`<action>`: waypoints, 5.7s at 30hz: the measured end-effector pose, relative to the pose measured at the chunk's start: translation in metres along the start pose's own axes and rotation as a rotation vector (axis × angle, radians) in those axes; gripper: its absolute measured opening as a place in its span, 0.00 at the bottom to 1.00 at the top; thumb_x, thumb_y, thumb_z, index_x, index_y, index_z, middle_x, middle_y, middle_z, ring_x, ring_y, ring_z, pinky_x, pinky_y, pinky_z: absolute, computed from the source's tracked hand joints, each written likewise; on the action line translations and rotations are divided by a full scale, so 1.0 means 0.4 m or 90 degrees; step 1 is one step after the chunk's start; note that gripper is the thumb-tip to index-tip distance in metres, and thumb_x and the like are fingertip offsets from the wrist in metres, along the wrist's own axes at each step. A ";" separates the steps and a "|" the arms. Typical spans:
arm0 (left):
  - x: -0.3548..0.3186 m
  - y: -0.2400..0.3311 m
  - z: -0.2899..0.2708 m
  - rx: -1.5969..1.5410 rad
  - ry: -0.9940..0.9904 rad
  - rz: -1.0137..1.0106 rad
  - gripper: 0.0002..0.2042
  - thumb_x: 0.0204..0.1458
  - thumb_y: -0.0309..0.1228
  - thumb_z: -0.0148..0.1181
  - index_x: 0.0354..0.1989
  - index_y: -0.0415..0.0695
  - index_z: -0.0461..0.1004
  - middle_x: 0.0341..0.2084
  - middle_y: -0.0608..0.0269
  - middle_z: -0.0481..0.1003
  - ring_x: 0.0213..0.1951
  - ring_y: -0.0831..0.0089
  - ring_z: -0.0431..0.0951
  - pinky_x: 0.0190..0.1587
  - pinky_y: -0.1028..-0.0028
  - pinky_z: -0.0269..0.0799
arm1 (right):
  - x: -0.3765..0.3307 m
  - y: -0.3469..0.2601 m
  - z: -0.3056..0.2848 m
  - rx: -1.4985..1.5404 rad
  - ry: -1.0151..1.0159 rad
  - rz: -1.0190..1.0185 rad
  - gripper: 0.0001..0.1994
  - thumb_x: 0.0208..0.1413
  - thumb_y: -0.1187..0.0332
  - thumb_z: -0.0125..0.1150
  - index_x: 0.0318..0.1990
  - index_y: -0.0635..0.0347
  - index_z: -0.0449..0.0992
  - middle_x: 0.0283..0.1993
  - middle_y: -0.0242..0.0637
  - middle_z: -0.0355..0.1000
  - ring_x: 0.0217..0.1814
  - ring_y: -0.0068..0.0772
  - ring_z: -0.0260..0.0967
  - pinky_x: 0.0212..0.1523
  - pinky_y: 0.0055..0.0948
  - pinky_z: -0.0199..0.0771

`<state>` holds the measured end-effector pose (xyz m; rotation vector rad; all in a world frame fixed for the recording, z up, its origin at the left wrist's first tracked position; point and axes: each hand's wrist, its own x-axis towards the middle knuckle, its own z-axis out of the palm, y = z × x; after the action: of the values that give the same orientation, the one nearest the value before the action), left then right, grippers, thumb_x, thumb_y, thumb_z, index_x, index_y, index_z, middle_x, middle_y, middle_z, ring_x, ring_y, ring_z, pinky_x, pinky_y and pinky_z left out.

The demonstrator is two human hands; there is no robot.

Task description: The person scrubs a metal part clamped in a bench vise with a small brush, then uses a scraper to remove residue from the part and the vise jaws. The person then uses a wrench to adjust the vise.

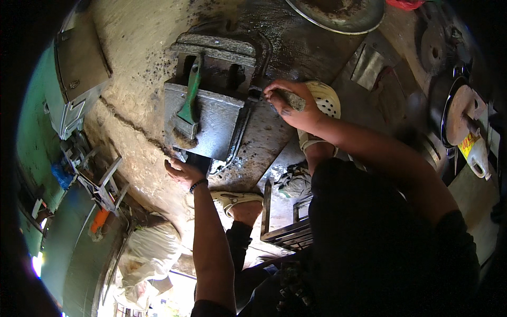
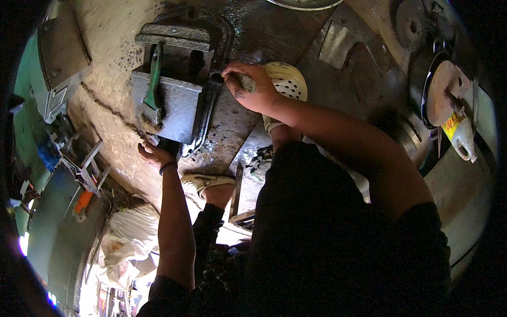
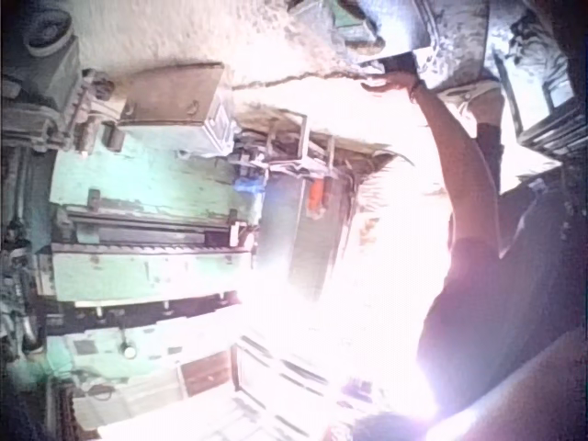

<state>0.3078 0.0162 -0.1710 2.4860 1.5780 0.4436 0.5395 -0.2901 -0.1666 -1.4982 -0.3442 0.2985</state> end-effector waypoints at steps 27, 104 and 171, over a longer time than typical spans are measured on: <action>0.007 -0.025 0.019 -0.003 0.001 -0.011 0.24 0.66 0.48 0.47 0.54 0.38 0.74 0.51 0.48 0.75 0.53 0.51 0.73 0.58 0.56 0.66 | 0.002 0.002 0.027 0.425 0.139 0.443 0.08 0.63 0.72 0.57 0.46 0.67 0.74 0.38 0.43 0.77 0.42 0.34 0.78 0.41 0.28 0.79; -0.007 0.029 -0.012 -0.034 -0.023 -0.038 0.24 0.65 0.47 0.49 0.53 0.37 0.75 0.51 0.43 0.75 0.53 0.46 0.74 0.57 0.55 0.67 | 0.028 -0.056 -0.513 -0.853 0.184 0.457 0.38 0.46 0.52 0.76 0.58 0.67 0.67 0.57 0.58 0.68 0.61 0.59 0.67 0.60 0.50 0.68; 0.117 0.415 -0.130 -0.010 -0.285 0.046 0.21 0.54 0.46 0.63 0.48 0.44 0.77 0.38 0.54 0.81 0.45 0.56 0.80 0.47 0.59 0.75 | 0.250 -0.227 0.012 -0.135 -0.357 -0.238 0.31 0.46 0.86 0.49 0.61 0.59 0.70 0.60 0.47 0.72 0.61 0.45 0.72 0.63 0.40 0.72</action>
<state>0.4510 -0.0139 -0.0660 2.4114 1.3017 -0.0923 0.6275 -0.2503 -0.0721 -1.5016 -1.1189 0.3872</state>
